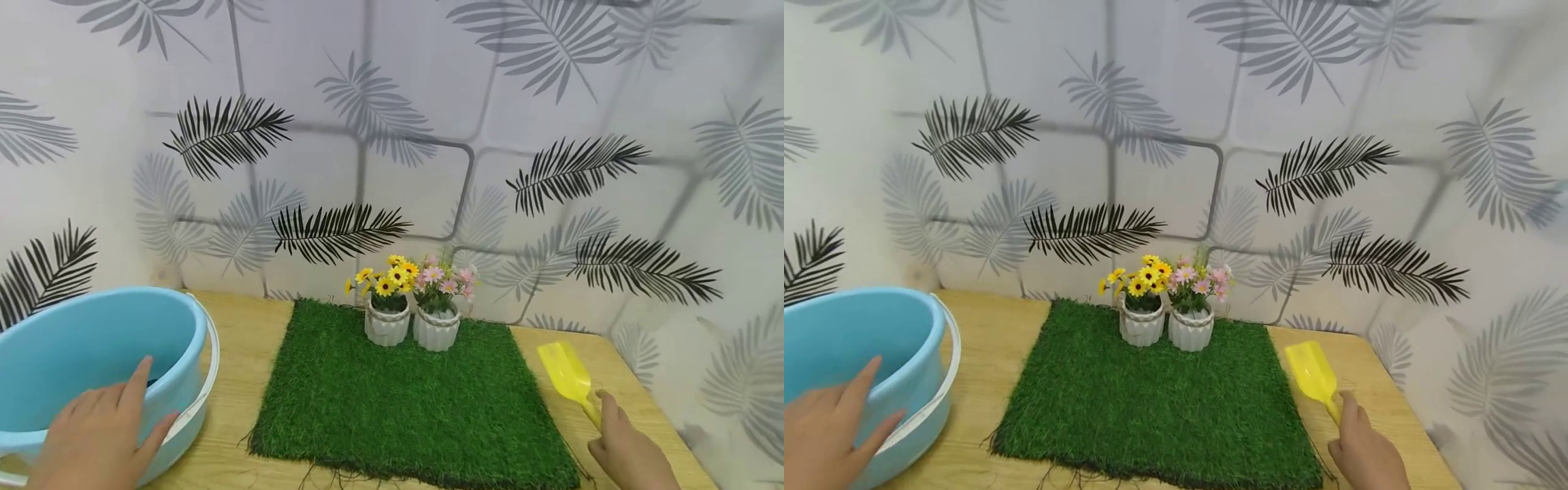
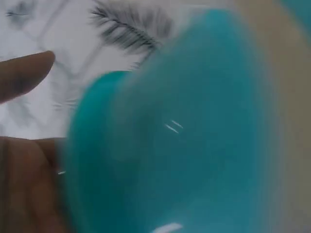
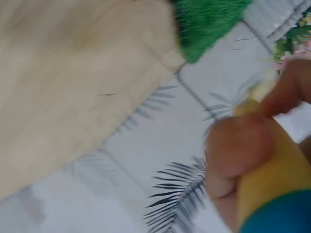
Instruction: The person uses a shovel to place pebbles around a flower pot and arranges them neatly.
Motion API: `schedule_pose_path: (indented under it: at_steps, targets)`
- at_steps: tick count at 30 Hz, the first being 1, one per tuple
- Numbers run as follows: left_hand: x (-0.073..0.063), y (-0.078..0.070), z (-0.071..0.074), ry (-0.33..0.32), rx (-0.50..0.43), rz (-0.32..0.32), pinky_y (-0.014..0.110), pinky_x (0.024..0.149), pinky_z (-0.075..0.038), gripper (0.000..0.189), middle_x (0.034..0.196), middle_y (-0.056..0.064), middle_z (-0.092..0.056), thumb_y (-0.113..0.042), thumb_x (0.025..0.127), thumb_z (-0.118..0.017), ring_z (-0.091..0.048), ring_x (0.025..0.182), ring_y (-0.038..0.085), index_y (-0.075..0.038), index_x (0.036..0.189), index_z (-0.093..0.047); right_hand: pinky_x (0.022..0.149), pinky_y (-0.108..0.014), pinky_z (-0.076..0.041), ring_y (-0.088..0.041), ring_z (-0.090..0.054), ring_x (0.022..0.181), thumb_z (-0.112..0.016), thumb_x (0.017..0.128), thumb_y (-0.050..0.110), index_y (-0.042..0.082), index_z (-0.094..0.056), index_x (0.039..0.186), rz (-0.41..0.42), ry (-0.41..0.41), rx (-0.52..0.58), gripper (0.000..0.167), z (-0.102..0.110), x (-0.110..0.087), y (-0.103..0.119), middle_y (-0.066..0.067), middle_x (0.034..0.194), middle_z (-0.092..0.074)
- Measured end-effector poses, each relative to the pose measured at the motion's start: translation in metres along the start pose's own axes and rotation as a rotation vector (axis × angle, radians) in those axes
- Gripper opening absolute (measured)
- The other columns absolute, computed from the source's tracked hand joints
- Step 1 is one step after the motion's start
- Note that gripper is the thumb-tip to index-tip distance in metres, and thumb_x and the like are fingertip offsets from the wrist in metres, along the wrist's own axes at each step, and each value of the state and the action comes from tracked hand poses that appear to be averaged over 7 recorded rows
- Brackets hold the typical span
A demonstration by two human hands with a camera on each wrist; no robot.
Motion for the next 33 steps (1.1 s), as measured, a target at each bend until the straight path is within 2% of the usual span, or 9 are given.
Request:
schedule_pose_path:
  at_steps: [3,5,12,15,20,25,27,30,33]
  targets:
    - [0.0,0.009,-0.003,-0.04,0.001,0.025,0.037,0.048,-0.039,0.024,0.06,0.003,-0.054,-0.027,0.083,-0.07,-0.048,0.049,0.023,-0.007,0.087,-0.058,0.049,-0.033,-0.042,-0.019,-0.054,0.059,-0.056,0.09,0.007,-0.004,-0.039,0.131,0.123,-0.191,-0.02,0.046,0.042,0.003,0.04,-0.02,0.095,-0.06]
    - [-0.001,0.007,-0.002,-0.105,-0.034,0.032,0.031,0.043,-0.027,0.025,0.053,-0.005,-0.041,-0.029,0.085,-0.068,-0.035,0.044,0.016,-0.012,0.076,-0.052,0.053,-0.035,-0.046,-0.021,-0.059,0.067,-0.058,0.092,0.011,0.001,-0.048,0.128,0.248,-0.314,-0.046,0.038,0.071,0.007,0.071,-0.018,0.099,-0.062]
    - [-0.008,-0.01,-0.006,-0.118,-0.046,-0.025,0.032,0.042,-0.032,0.031,0.055,-0.007,-0.051,-0.041,0.087,-0.063,-0.04,0.042,0.013,-0.01,0.088,-0.065,0.045,-0.02,-0.042,-0.011,-0.049,0.05,-0.067,0.084,0.011,0.007,-0.06,0.118,0.743,-0.651,-0.078,0.036,0.142,0.025,0.204,-0.009,0.091,-0.066]
    - [-0.009,-0.016,-0.011,-0.059,-0.037,-0.053,0.028,0.043,-0.03,0.029,0.054,-0.009,-0.046,-0.042,0.088,-0.062,-0.035,0.043,0.009,-0.013,0.086,-0.064,0.045,-0.015,-0.04,-0.008,-0.048,0.047,-0.066,0.084,0.013,0.01,-0.061,0.117,0.939,-0.623,-0.114,0.033,0.144,0.038,0.284,-0.005,0.087,-0.068]
    - [-0.011,-0.017,-0.02,0.066,-0.022,-0.089,0.026,0.046,-0.03,0.023,0.056,-0.011,-0.041,-0.04,0.09,-0.061,-0.033,0.046,0.005,-0.017,0.085,-0.06,0.051,-0.012,-0.04,-0.005,-0.051,0.058,-0.053,0.094,0.026,0.024,-0.061,0.119,1.132,-0.346,-0.405,0.026,0.098,0.043,0.437,0.006,0.091,-0.067]
    - [-0.014,-0.005,-0.026,0.151,0.036,-0.106,0.027,0.048,-0.03,0.025,0.055,-0.009,-0.037,-0.041,0.091,-0.059,-0.031,0.047,0.006,-0.018,0.081,-0.056,0.05,-0.017,-0.022,-0.004,-0.025,0.055,-0.036,0.103,0.023,0.026,-0.047,0.073,1.179,-0.311,-0.785,0.032,0.03,0.039,0.556,0.013,0.065,-0.04]
    - [-0.018,-0.002,-0.03,0.195,0.057,-0.096,0.027,0.048,-0.03,0.027,0.053,-0.008,-0.034,-0.042,0.091,-0.058,-0.031,0.046,0.006,-0.018,0.079,-0.054,0.049,-0.021,-0.018,-0.006,-0.022,0.051,-0.032,0.103,0.017,0.023,-0.033,0.066,1.138,-0.325,-0.963,0.037,0.0,0.045,0.583,0.008,0.06,-0.028]
    - [-0.022,0.0,-0.035,0.227,0.064,-0.088,0.026,0.047,-0.031,0.03,0.052,-0.007,-0.034,-0.043,0.091,-0.058,-0.033,0.045,0.007,-0.017,0.079,-0.054,0.046,-0.025,-0.025,-0.012,-0.03,0.043,-0.033,0.1,0.013,0.021,-0.038,0.07,1.079,-0.3,-1.228,0.031,-0.039,0.054,0.601,0.003,0.064,-0.034]
    - [-0.026,0.0,-0.04,0.249,0.063,-0.077,0.026,0.047,-0.035,0.031,0.052,-0.007,-0.035,-0.044,0.09,-0.059,-0.035,0.045,0.007,-0.015,0.081,-0.057,0.039,-0.035,-0.031,-0.022,-0.033,0.036,-0.034,0.097,0.008,0.02,-0.046,0.075,1.059,-0.28,-1.326,0.028,-0.061,0.056,0.605,-0.001,0.066,-0.04]
Point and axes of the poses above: each hand's wrist, its own x-axis towards the middle knuckle, its own z-axis out of the back of the hand, y = z × x, the point moved 8 cm from there along x, towards the middle knuckle
